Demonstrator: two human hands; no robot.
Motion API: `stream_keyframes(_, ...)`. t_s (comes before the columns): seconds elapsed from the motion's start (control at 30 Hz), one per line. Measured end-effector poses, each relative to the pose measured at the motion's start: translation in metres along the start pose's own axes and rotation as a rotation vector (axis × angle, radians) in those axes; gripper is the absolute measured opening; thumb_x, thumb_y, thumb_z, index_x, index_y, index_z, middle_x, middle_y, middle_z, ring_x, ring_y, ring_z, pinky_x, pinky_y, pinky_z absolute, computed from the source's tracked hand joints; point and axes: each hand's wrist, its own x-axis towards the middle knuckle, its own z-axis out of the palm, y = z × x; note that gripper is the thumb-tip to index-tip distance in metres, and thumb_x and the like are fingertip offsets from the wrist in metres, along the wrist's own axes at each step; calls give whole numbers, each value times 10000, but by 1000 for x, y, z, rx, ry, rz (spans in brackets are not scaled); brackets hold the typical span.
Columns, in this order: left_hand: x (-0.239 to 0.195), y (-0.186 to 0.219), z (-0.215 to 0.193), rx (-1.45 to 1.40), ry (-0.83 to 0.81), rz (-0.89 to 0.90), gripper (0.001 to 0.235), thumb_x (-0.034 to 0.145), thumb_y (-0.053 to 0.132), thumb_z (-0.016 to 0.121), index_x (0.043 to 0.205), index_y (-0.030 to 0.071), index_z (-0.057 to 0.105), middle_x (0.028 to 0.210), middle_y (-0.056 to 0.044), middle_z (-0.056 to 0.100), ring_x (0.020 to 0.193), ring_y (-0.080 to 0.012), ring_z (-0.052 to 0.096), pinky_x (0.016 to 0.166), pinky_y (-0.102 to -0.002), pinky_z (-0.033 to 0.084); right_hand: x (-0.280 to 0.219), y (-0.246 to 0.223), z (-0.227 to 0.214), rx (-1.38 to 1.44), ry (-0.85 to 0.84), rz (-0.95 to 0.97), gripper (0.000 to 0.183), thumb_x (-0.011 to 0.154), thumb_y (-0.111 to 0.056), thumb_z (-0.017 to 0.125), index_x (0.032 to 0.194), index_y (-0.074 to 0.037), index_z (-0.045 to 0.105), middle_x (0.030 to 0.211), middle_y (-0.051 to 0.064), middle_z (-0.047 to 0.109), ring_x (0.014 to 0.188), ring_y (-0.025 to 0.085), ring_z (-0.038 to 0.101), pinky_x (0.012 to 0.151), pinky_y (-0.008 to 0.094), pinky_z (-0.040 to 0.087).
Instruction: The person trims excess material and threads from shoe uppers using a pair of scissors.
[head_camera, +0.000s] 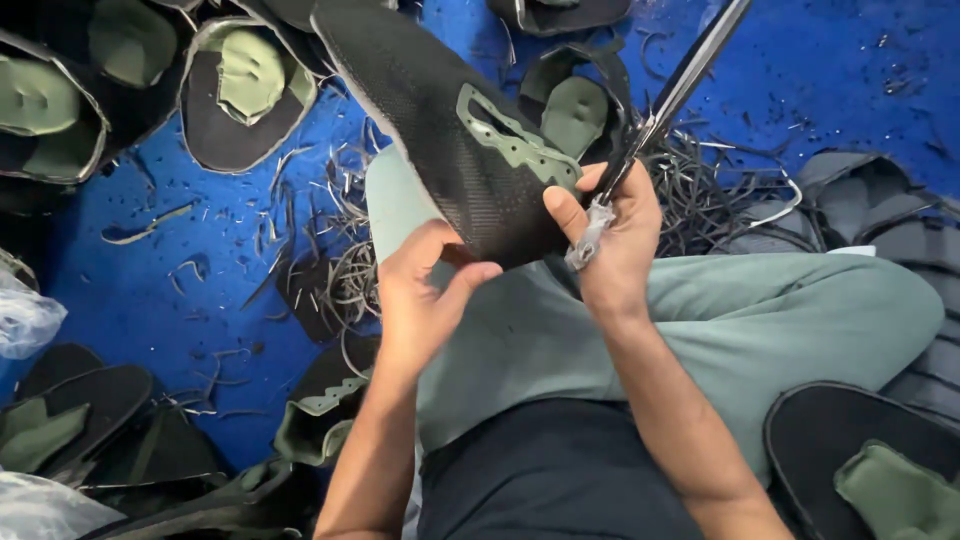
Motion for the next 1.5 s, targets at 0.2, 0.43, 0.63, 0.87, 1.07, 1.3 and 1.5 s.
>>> stream_keyframes(0.2, -3, 20, -7, 194, 104, 117, 170, 827, -26, 826, 929, 41, 708, 848, -58, 678, 773, -191, 660, 738, -286, 515, -3, 10, 5, 373, 49, 191, 314, 882, -73, 865, 1037, -88, 593, 916, -25, 597, 756, 56, 510, 696, 217, 418)
stream_keyframes(0.43, -2, 29, 2, 392, 242, 448, 74, 913, 4, 721, 902, 17, 649, 866, -91, 676, 780, -260, 644, 699, -313, 485, -17, 55, 44, 753, -169, 569, 260, 904, -187, 763, 1107, -91, 633, 945, -9, 655, 808, 103, 607, 700, 255, 491)
stream_keyframes(0.63, 1, -10, 10, 568, 235, 384, 66, 989, 25, 689, 1007, 47, 629, 895, -102, 690, 739, -296, 638, 696, -383, 494, -19, 73, 13, 353, -220, 477, 189, 969, -128, 730, 1073, -56, 590, 974, 23, 634, 850, 120, 629, 780, 279, 541)
stream_keyframes(0.87, 8, 13, 16, 659, 58, 362, 188, 1026, 179, 678, 1178, 69, 677, 859, -69, 656, 737, -299, 638, 681, -412, 489, -43, 20, -36, 427, -289, 243, 168, 1056, -137, 638, 1143, -51, 523, 1105, 114, 651, 1007, 191, 648, 933, 343, 545)
stream_keyframes(1.07, 20, 36, 22, 762, -218, 525, 489, 834, 409, 733, 1136, 29, 670, 983, -91, 678, 903, -277, 642, 808, -408, 466, -38, 12, -39, 317, -350, 112, 227, 1068, -218, 614, 1214, -59, 544, 1185, 88, 645, 1084, 172, 641, 1004, 327, 536)
stream_keyframes(1.3, 1, 4, 17, 896, -67, 460, 297, 836, 166, 752, 1107, 86, 663, 1045, -23, 649, 1022, -229, 624, 1002, -450, 427, -12, 13, -14, 173, -261, 195, 402, 966, -146, 739, 1306, -71, 538, 1174, 16, 652, 1062, 73, 608, 961, 252, 503)
stream_keyframes(1.5, -1, -11, 25, 1070, -12, 509, 311, 803, 119, 730, 1111, 108, 685, 1034, 10, 649, 1007, -195, 616, 937, -418, 399, -6, 21, -19, 31, -204, 243, 240, 894, -20, 809, 1028, -40, 611, 957, 23, 689, 871, 87, 652, 808, 241, 551)
